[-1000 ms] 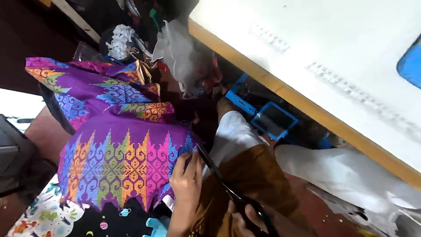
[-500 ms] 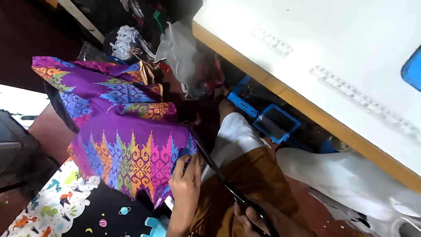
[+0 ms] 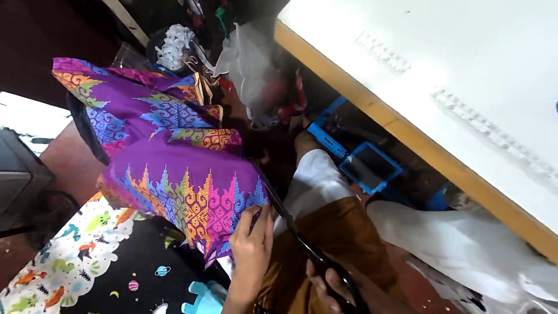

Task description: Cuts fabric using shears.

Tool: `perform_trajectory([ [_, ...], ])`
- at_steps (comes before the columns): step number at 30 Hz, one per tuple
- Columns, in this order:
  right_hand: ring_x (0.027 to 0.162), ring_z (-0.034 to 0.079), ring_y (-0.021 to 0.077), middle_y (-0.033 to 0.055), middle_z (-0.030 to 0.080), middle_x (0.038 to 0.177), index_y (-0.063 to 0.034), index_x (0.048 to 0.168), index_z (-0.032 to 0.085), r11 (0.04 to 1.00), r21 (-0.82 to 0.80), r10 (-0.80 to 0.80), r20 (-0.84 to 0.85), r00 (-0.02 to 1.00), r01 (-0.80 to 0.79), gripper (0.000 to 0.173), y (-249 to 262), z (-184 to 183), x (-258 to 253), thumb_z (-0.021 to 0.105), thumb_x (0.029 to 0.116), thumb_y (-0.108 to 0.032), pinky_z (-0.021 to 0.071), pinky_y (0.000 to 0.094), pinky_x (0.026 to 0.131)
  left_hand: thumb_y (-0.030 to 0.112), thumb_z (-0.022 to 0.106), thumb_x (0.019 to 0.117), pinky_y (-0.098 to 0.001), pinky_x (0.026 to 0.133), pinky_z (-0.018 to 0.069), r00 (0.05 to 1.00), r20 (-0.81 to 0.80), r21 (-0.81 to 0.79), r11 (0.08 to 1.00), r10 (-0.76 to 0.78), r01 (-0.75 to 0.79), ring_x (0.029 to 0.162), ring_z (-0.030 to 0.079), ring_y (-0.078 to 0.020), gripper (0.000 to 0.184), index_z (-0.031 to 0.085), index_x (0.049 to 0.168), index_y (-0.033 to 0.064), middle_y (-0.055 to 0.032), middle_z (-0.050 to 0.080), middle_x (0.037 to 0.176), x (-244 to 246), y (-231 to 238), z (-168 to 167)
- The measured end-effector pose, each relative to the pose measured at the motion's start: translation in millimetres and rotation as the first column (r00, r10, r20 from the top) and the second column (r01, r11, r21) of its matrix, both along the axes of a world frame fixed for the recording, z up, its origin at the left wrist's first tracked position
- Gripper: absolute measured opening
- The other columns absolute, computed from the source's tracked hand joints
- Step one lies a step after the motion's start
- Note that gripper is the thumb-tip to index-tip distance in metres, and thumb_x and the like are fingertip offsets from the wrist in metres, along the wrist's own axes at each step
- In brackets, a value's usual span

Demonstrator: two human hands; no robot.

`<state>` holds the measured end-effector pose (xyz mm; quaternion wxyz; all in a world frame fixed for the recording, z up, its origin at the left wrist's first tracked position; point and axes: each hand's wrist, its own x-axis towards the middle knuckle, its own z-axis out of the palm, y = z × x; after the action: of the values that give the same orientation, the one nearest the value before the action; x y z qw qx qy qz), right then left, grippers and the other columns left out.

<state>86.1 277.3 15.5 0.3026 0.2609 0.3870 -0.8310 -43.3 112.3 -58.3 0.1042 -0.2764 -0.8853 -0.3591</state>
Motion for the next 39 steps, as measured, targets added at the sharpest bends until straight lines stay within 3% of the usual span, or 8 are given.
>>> perform_trajectory([
  [14,0.057,0.053,-0.0030,-0.0118,0.056,0.075,-0.0174,0.110,0.056,1.000,0.011,0.009,-0.038,0.999,-0.009,0.045,18.4,-0.4,6.7,0.062,0.0930,-0.059,0.0463,0.0137,0.051,0.008,0.066,0.0944,-0.0183,0.067,0.0541,1.000,0.004,-0.017,1.000,0.021,-0.021,0.074,0.066,-0.0127,0.015,0.079,0.100,0.0016,-0.0154,0.070,0.095,4.3,-7.5,3.1],
  [18,0.056,0.053,-0.0037,-0.0124,0.058,0.075,-0.0189,0.110,0.062,0.986,0.064,0.162,-0.088,0.983,-0.157,0.041,58.1,3.4,7.7,0.063,0.0941,-0.057,0.0460,0.0132,0.049,0.010,0.065,0.0968,-0.0190,0.069,0.0548,0.999,0.020,-0.046,0.998,-0.045,0.046,0.079,0.067,-0.0149,0.015,0.077,0.102,0.0028,-0.0155,0.069,0.098,15.0,-27.6,13.1],
  [21,0.055,0.052,-0.0034,-0.0121,0.056,0.072,-0.0188,0.111,0.061,0.923,0.136,0.376,-0.124,0.918,-0.360,0.049,88.7,6.1,-5.4,0.062,0.0913,-0.064,0.0441,0.0134,0.048,0.009,0.063,0.0981,-0.0207,0.071,0.0565,0.996,0.015,-0.048,0.994,-0.093,0.094,0.082,0.069,-0.0168,0.014,0.076,0.101,0.0026,-0.0161,0.070,0.099,28.6,-45.7,14.2],
  [25,0.059,0.053,-0.0049,-0.0141,0.057,0.074,-0.0207,0.109,0.063,0.799,0.228,0.586,-0.090,0.805,-0.556,0.046,102.7,8.8,-35.5,0.070,0.0860,-0.061,0.0439,0.0124,0.051,0.009,0.062,0.0994,-0.0228,0.069,0.0566,0.997,0.005,-0.062,0.995,-0.072,0.072,0.081,0.068,-0.0187,0.013,0.073,0.104,0.0030,-0.0162,0.069,0.100,45.9,-65.6,16.7],
  [29,0.057,0.052,-0.0053,-0.0152,0.058,0.073,-0.0212,0.105,0.064,0.717,0.273,0.663,0.016,0.748,-0.641,0.051,97.6,11.6,-53.9,0.075,0.0790,-0.063,0.0429,0.0121,0.050,0.008,0.063,0.0988,-0.0244,0.069,0.0571,1.000,0.011,-0.073,0.997,0.003,-0.003,0.082,0.069,-0.0201,0.013,0.072,0.106,0.0027,-0.0168,0.070,0.101,59.3,-79.7,18.9],
  [35,0.058,0.053,-0.0056,-0.0151,0.061,0.077,-0.0208,0.107,0.064,0.619,0.294,0.741,0.091,0.666,-0.728,0.050,103.4,19.2,-72.8,0.078,0.0787,-0.059,0.0433,0.0121,0.050,0.008,0.062,0.0994,-0.0263,0.066,0.0564,0.998,0.029,-0.079,0.995,0.061,-0.058,0.079,0.068,-0.0214,0.015,0.072,0.109,0.0029,-0.0167,0.070,0.101,73.5,-95.9,16.0],
  [37,0.061,0.054,-0.0056,-0.0140,0.063,0.082,-0.0207,0.107,0.065,0.550,0.337,0.792,0.080,0.606,-0.764,0.047,110.6,17.7,-84.5,0.078,0.0791,-0.056,0.0439,0.0121,0.051,0.008,0.062,0.0995,-0.0269,0.064,0.0553,0.998,0.024,-0.094,0.994,0.061,-0.059,0.078,0.068,-0.0216,0.015,0.072,0.109,0.0033,-0.0162,0.070,0.100,76.7,-102.0,14.8],
  [39,0.062,0.055,-0.0062,-0.0137,0.063,0.081,-0.0222,0.108,0.067,0.486,0.392,0.847,0.011,0.532,-0.782,0.050,120.0,14.1,-100.5,0.074,0.0810,-0.064,0.0450,0.0119,0.053,0.009,0.060,0.1003,-0.0275,0.061,0.0527,0.998,0.008,-0.113,0.992,0.060,-0.059,0.075,0.065,-0.0217,0.015,0.072,0.109,0.0046,-0.0148,0.069,0.099,79.6,-108.5,13.0],
])
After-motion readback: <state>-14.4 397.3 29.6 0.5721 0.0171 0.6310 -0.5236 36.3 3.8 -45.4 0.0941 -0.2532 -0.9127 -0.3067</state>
